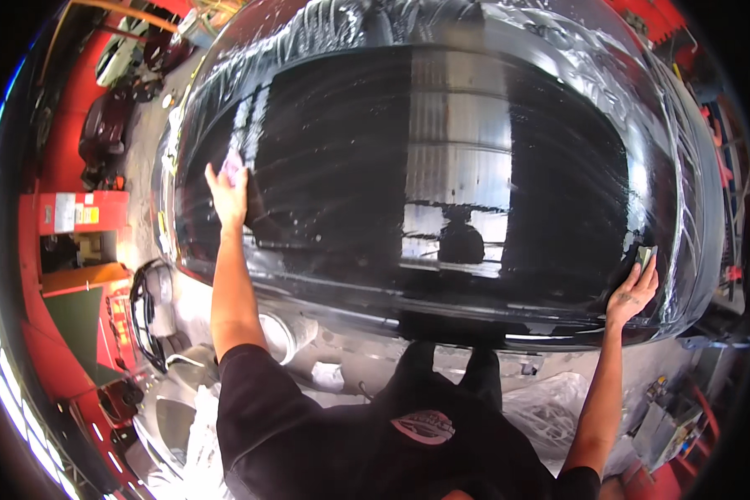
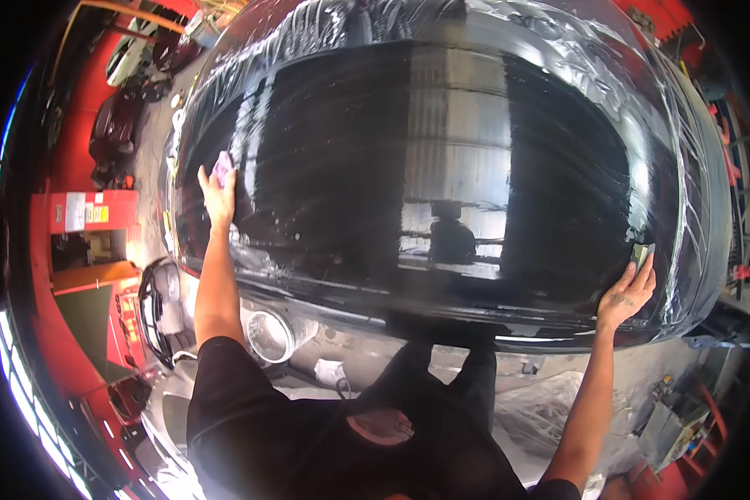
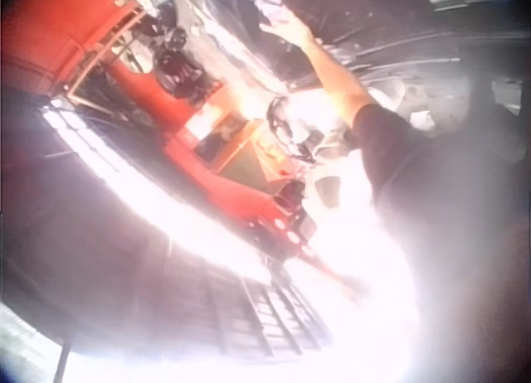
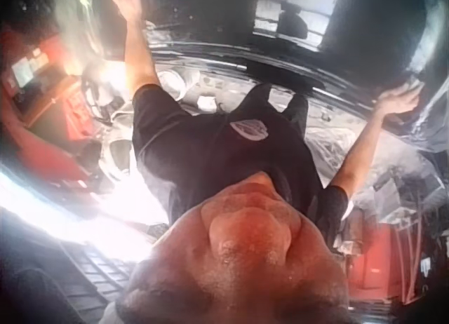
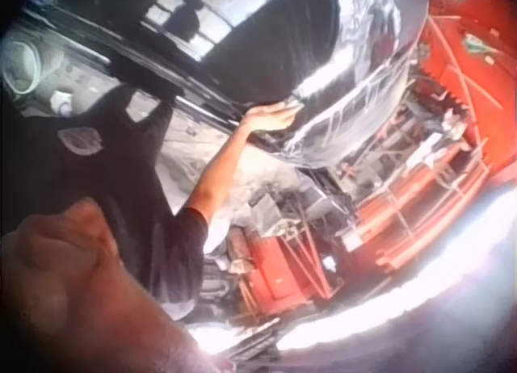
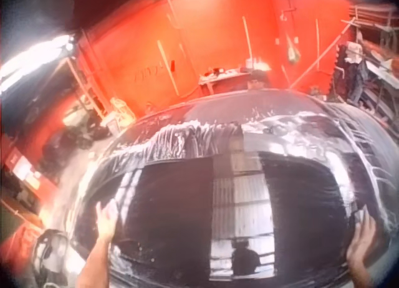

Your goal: The person scrubs the hood of a black car with a sponge and a cloth, applying a white cleaning solution. They repeatedly wipe the surface, occasionally dipping the sponge into a bucket of water to rinse it.

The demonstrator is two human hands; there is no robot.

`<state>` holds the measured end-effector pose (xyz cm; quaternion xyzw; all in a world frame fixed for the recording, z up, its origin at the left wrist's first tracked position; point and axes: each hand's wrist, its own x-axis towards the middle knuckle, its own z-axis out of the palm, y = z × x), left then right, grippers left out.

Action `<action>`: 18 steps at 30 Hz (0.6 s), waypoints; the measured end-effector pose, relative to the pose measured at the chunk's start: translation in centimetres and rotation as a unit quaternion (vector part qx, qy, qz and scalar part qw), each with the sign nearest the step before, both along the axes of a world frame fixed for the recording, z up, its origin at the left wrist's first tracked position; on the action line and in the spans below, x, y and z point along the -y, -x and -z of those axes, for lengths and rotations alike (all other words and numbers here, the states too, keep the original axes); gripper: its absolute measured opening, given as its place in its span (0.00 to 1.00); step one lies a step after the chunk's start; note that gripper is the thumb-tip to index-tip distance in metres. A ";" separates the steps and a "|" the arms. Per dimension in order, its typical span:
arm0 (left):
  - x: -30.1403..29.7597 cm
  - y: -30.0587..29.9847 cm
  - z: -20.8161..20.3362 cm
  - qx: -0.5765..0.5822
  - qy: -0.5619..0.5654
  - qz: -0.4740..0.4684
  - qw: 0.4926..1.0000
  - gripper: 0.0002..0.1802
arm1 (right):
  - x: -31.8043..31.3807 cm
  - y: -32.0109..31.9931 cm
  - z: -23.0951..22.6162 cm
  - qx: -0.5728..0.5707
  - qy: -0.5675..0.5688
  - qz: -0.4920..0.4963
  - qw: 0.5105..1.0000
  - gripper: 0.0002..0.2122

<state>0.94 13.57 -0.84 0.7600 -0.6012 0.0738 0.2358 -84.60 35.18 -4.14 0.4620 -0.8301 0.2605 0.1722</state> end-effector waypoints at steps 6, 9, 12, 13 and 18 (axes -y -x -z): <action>14.1 13.8 -2.5 -0.075 -0.001 0.024 0.997 0.38 | -0.1 -0.4 -0.8 0.018 0.009 0.002 1.000 0.22; 23.2 26.9 -1.4 0.123 0.084 0.167 0.975 0.26 | 0.1 -1.2 -0.9 0.041 0.010 -0.010 0.999 0.22; 25.2 50.8 -4.4 0.094 -0.057 0.193 0.975 0.17 | -0.6 -0.5 -1.2 0.046 -0.005 0.008 0.999 0.23; 24.9 56.0 -3.3 0.170 0.029 0.254 0.952 0.18 | -0.4 -0.7 -1.1 0.055 -0.004 0.001 0.998 0.23; 20.9 73.3 -0.1 0.083 0.062 0.489 0.866 0.28 | 0.6 -1.7 -0.4 0.082 -0.004 -0.014 0.997 0.23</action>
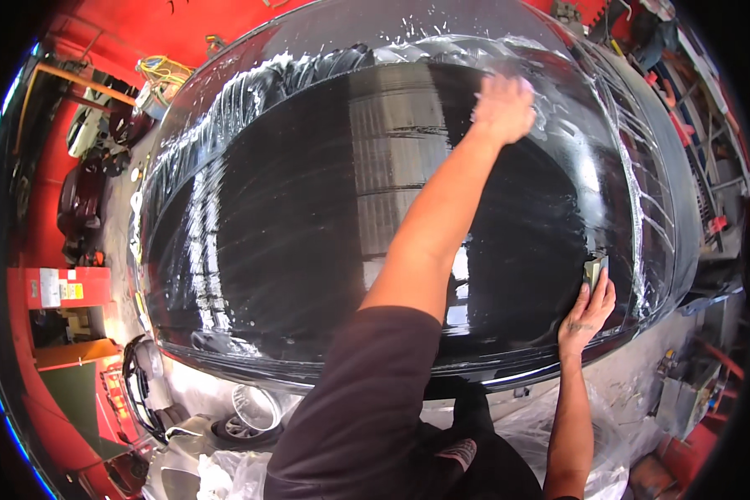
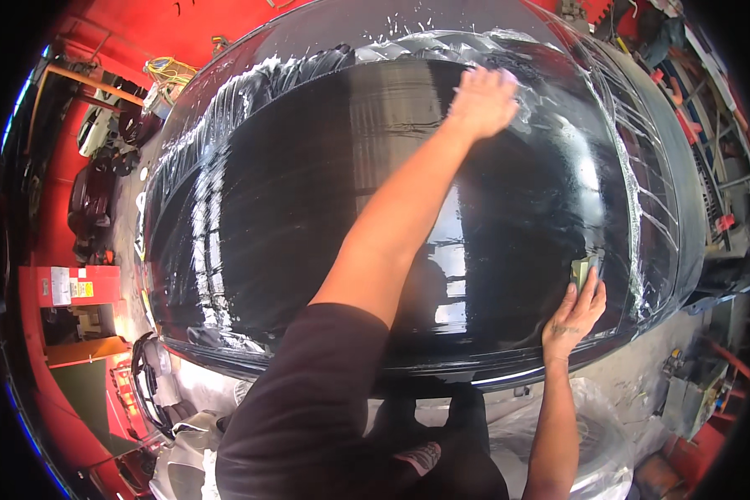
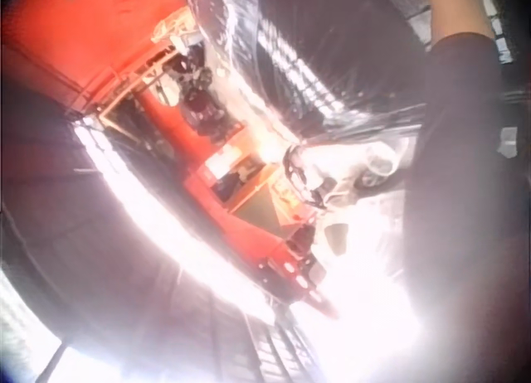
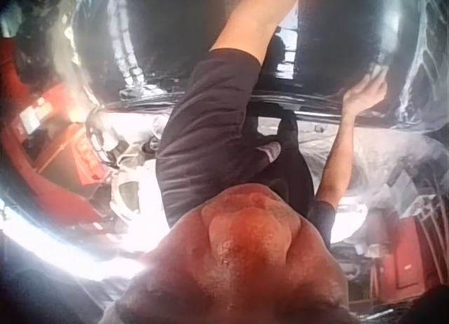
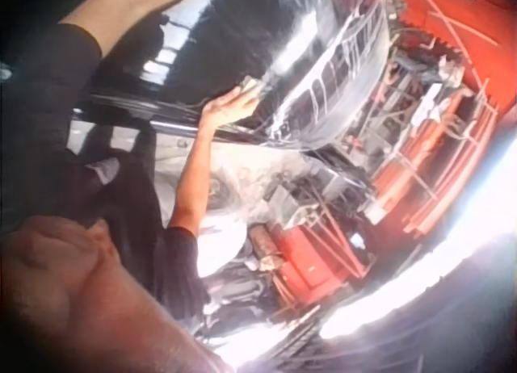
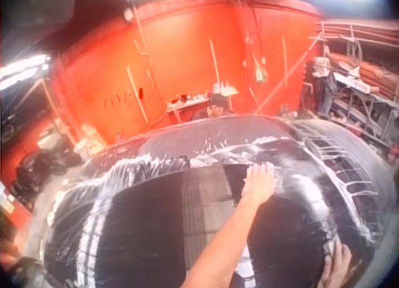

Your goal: The person scrubs the hood of a black car with a sponge and a cloth, applying a white cleaning solution. They repeatedly wipe the surface, occasionally dipping the sponge into a bucket of water to rinse it.

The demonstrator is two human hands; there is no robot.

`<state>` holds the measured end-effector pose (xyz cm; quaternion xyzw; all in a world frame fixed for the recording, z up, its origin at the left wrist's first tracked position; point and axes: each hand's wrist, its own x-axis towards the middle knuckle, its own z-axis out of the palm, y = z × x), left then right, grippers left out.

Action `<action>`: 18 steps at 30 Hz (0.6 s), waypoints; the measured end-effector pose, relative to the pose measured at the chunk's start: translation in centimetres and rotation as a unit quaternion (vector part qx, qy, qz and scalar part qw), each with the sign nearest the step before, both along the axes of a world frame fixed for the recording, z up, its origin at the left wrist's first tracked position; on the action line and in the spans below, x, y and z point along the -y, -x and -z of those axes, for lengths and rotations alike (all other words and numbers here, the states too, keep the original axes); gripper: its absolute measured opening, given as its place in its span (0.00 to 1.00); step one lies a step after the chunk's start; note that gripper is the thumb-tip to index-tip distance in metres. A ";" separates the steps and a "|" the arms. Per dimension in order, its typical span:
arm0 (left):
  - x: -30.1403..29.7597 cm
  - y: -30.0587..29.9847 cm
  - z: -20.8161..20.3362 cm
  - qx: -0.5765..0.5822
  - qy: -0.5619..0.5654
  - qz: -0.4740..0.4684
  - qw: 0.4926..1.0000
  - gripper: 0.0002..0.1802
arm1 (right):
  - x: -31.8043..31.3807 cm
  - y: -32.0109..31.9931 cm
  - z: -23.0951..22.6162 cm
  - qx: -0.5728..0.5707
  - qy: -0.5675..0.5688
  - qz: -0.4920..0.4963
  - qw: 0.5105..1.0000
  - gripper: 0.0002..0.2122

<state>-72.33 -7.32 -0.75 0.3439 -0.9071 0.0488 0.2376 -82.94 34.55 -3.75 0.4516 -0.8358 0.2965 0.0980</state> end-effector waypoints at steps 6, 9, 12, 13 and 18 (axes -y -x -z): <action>3.9 -15.5 -3.9 0.028 -0.050 -0.198 0.978 0.25 | -1.1 1.3 -0.7 0.001 -0.001 0.021 1.000 0.23; 8.7 -34.1 -2.0 0.007 0.027 -0.340 0.940 0.27 | -0.5 0.4 -1.0 -0.006 -0.018 0.024 1.000 0.23; 11.2 -38.6 1.6 0.057 0.088 -0.516 0.850 0.30 | -0.2 0.0 -1.5 0.029 -0.005 0.008 1.000 0.24; 12.2 -35.8 1.9 0.067 0.079 -0.463 0.880 0.29 | -0.6 0.0 -1.7 0.029 -0.007 0.005 1.000 0.24; 11.8 -5.9 -0.9 0.045 0.065 -0.232 0.969 0.21 | -0.9 0.5 -2.2 0.051 -0.006 -0.015 0.999 0.26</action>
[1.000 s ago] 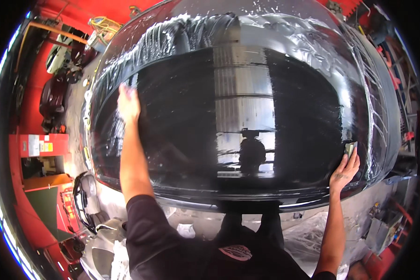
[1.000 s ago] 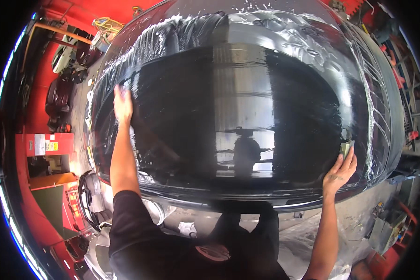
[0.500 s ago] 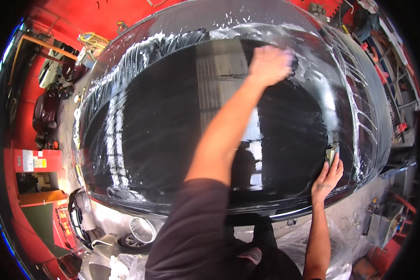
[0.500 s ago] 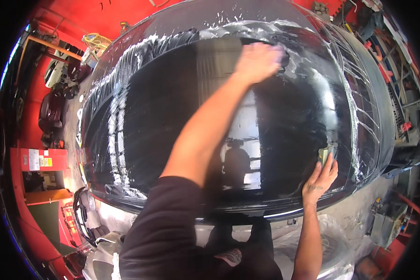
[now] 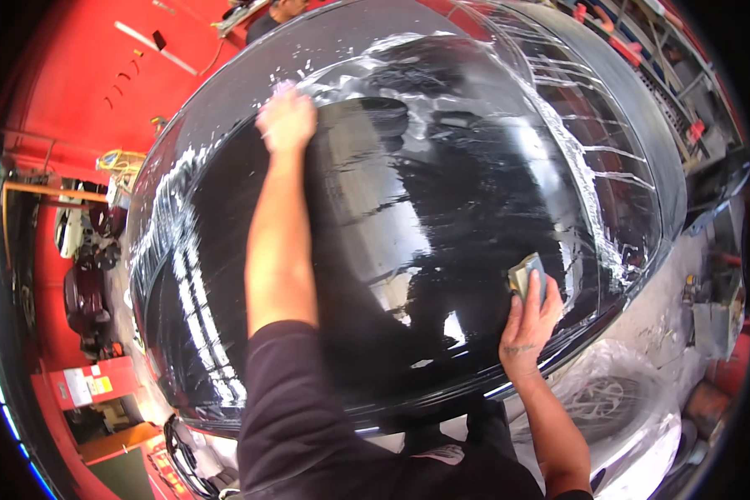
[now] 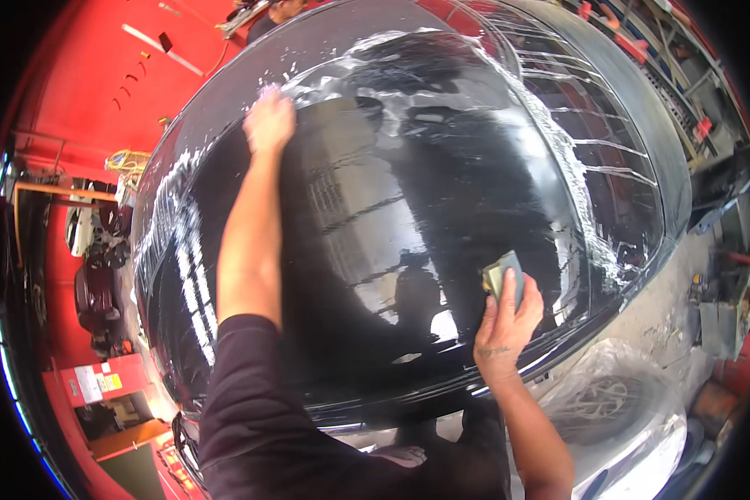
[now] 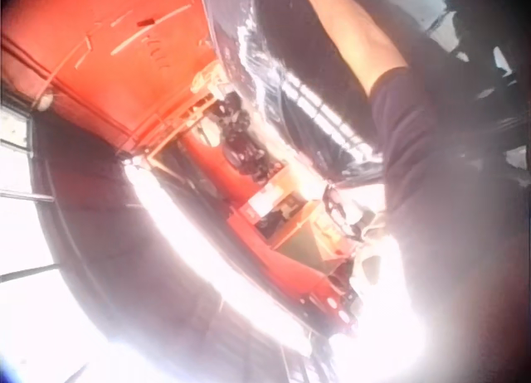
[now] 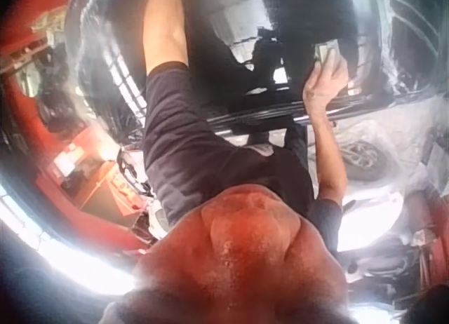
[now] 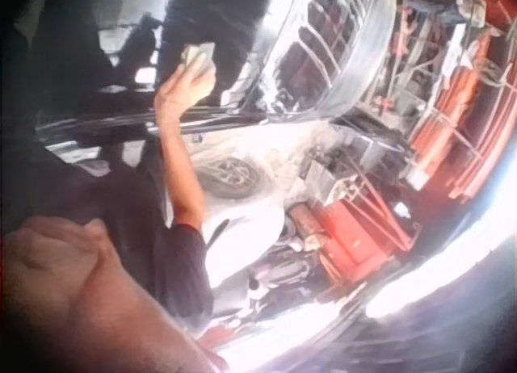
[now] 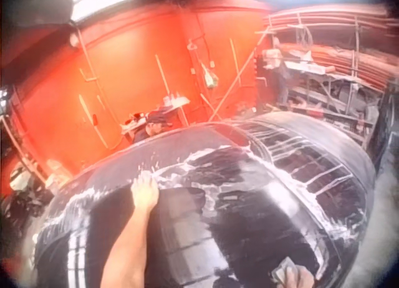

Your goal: The person scrubs the hood of a black car with a sponge and a cloth, applying a white cleaning solution. They repeatedly wipe the surface, occasionally dipping the sponge into a bucket of water to rinse it.

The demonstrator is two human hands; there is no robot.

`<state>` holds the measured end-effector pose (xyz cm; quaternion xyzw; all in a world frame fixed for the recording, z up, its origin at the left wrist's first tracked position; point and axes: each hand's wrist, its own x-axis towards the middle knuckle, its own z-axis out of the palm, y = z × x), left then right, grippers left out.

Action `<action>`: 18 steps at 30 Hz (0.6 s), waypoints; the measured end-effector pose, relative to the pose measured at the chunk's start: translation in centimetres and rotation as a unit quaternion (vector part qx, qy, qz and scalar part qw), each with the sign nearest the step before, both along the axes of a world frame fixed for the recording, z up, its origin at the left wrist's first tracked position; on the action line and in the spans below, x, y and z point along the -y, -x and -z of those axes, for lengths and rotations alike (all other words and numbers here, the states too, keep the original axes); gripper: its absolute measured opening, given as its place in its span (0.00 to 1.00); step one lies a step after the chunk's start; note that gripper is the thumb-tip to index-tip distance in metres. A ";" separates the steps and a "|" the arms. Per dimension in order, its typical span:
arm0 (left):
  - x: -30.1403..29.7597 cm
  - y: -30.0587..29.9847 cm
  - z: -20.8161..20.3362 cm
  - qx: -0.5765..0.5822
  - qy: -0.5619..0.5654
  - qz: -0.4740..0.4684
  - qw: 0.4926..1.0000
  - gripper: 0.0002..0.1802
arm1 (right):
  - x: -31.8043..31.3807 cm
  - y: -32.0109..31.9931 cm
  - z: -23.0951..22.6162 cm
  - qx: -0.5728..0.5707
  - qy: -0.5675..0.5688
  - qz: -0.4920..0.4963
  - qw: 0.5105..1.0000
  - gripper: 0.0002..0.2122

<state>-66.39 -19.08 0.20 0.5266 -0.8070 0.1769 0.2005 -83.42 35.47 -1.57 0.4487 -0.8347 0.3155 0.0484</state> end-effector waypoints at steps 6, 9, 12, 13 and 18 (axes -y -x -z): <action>-13.5 29.0 2.2 0.028 -0.065 0.246 0.967 0.17 | 0.3 0.1 -0.2 0.012 0.024 -0.042 0.999 0.26; -18.6 32.6 5.7 -0.028 -0.115 0.396 0.911 0.20 | 0.7 -0.1 0.1 0.027 0.041 -0.056 0.997 0.27; -21.3 28.3 0.3 0.010 -0.178 0.349 0.920 0.21 | 0.1 1.1 0.1 0.016 0.039 -0.035 0.998 0.27; -21.0 25.4 -1.6 0.012 -0.182 0.260 0.948 0.21 | 0.0 1.5 0.3 0.015 0.040 -0.030 0.999 0.27; -10.5 -2.1 0.3 -0.056 -0.102 -0.015 0.993 0.32 | 0.1 0.7 -0.5 0.019 0.041 -0.044 0.998 0.26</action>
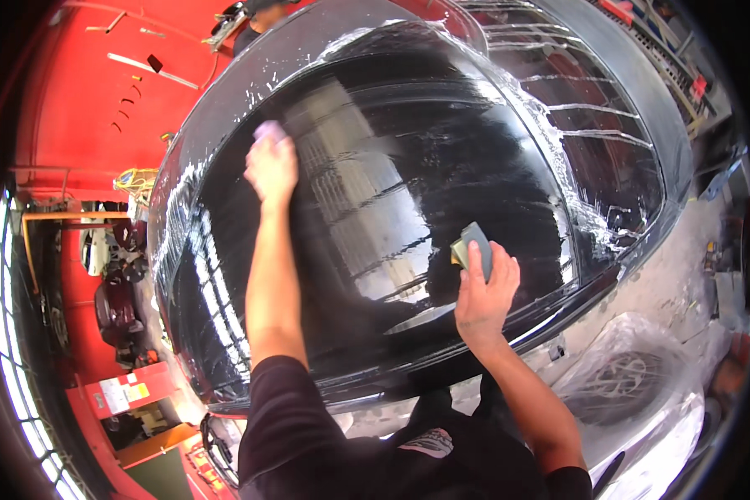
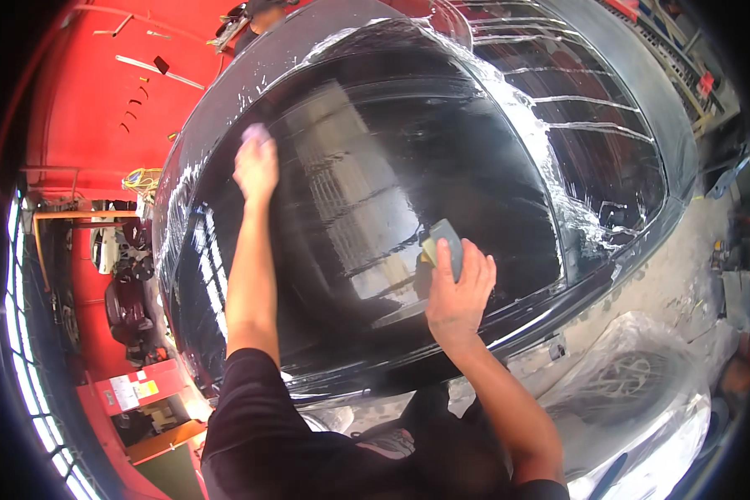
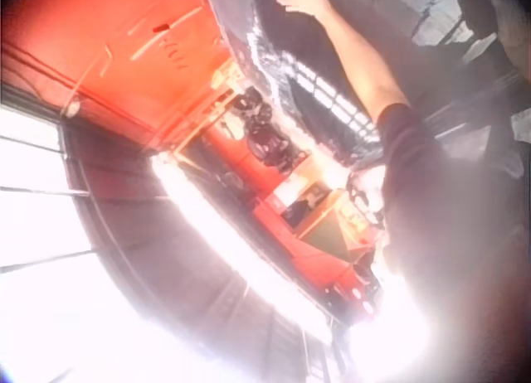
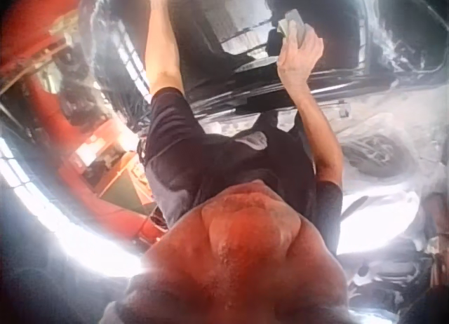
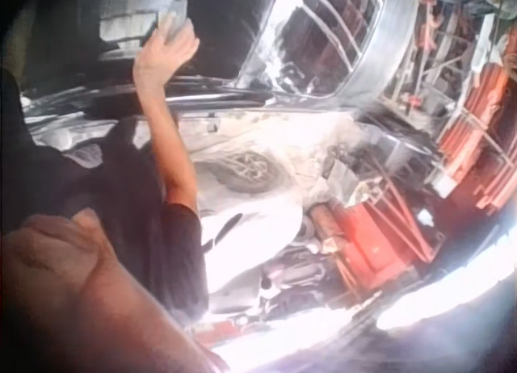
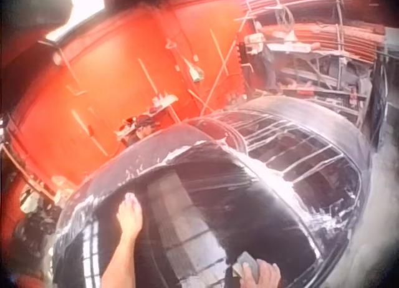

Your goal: The person scrubs the hood of a black car with a sponge and a cloth, applying a white cleaning solution. They repeatedly wipe the surface, occasionally dipping the sponge into a bucket of water to rinse it.

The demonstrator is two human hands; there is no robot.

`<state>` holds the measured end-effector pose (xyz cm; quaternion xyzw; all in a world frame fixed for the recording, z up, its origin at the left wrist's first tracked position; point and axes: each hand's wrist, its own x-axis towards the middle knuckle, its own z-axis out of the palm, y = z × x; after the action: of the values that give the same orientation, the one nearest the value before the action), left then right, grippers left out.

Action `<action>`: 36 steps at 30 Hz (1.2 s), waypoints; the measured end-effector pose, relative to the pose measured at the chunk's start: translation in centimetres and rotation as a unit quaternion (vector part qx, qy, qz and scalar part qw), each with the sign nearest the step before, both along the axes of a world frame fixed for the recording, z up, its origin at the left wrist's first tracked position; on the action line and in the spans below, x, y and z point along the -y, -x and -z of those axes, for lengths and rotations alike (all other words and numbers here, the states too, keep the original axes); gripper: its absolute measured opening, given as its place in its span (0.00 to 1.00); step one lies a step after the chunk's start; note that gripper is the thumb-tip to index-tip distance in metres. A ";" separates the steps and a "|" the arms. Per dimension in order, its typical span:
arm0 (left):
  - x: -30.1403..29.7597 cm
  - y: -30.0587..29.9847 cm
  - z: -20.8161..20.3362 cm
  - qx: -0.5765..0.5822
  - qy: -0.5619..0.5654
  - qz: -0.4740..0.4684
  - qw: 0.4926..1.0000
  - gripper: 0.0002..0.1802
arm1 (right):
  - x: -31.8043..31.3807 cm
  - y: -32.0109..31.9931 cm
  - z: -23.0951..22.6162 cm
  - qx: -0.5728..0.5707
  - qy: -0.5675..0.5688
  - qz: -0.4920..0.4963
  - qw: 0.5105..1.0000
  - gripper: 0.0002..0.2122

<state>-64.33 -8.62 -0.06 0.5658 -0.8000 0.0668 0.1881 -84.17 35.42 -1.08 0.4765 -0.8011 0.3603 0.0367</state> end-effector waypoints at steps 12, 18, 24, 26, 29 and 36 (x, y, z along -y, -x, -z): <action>-15.8 27.5 1.8 0.028 0.081 0.417 0.905 0.23 | -0.1 -0.3 -0.4 0.009 -0.002 -0.075 0.997 0.28; -5.9 11.1 0.3 0.015 0.043 0.140 0.989 0.31 | -1.9 5.4 0.7 -0.013 -0.028 -0.171 0.985 0.31; 11.6 -2.9 0.2 0.049 0.021 -0.185 0.981 0.34 | -2.4 6.2 0.8 -0.013 -0.043 -0.185 0.982 0.33; 15.7 0.6 0.2 0.044 0.064 -0.094 0.993 0.30 | -2.6 6.3 0.7 -0.008 -0.052 -0.190 0.980 0.33; 15.2 14.8 0.1 0.011 0.111 0.132 0.985 0.19 | -2.6 6.6 1.2 -0.008 -0.060 -0.189 0.980 0.35; -0.3 34.3 2.8 -0.080 0.091 0.562 0.818 0.15 | -2.0 6.4 1.5 0.008 -0.048 -0.194 0.980 0.38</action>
<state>-98.59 -8.34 -2.90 0.0015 -0.9515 -0.0232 0.3067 -90.57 37.42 -2.62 0.6213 -0.7100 0.3254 -0.0639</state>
